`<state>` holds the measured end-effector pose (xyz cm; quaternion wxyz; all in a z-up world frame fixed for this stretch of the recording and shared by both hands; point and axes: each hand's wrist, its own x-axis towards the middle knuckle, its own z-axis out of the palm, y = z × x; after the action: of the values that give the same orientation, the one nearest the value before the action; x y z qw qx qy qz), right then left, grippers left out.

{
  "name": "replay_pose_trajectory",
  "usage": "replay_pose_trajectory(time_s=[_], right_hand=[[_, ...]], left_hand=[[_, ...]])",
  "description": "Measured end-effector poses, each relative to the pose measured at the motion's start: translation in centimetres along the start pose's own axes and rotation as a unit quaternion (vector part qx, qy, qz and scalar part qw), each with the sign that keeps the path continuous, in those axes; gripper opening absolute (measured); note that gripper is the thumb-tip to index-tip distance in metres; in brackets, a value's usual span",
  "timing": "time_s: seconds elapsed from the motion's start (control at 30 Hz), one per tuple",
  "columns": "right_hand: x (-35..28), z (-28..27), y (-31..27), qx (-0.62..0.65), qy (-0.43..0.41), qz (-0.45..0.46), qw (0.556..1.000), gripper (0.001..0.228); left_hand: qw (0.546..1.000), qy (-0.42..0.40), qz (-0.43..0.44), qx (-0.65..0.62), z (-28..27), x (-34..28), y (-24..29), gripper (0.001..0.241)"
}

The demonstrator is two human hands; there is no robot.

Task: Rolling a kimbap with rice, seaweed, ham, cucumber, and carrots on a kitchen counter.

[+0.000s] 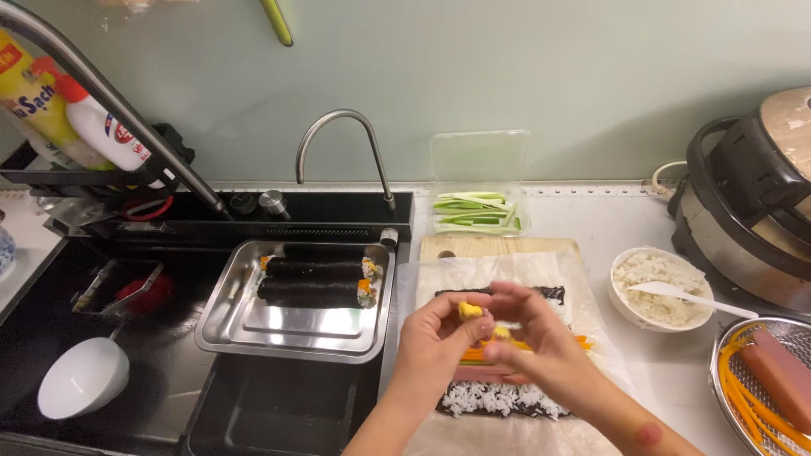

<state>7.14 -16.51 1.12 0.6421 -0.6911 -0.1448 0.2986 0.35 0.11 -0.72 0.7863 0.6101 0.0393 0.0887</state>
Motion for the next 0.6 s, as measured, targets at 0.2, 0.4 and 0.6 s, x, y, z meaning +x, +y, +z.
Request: replay_pose_trajectory(time_s=[0.2,0.4,0.6], right_hand=[[2.1,-1.6,8.3,0.069,-0.072,0.035,0.994,0.038],[1.1,-0.2,5.0,-0.344,0.032,-0.117,0.931,0.025],[0.6,0.6,4.3,-0.459,0.064,-0.169,0.870,0.016]], left_hand=[[0.999,0.026,-0.015,-0.011,-2.7,-0.4,-3.3,0.020],[0.966,0.072,-0.064,0.239,-5.0,-1.8,-5.5,0.027],[0.926,0.047,0.075,0.367,-5.3,-2.7,-5.5,0.017]])
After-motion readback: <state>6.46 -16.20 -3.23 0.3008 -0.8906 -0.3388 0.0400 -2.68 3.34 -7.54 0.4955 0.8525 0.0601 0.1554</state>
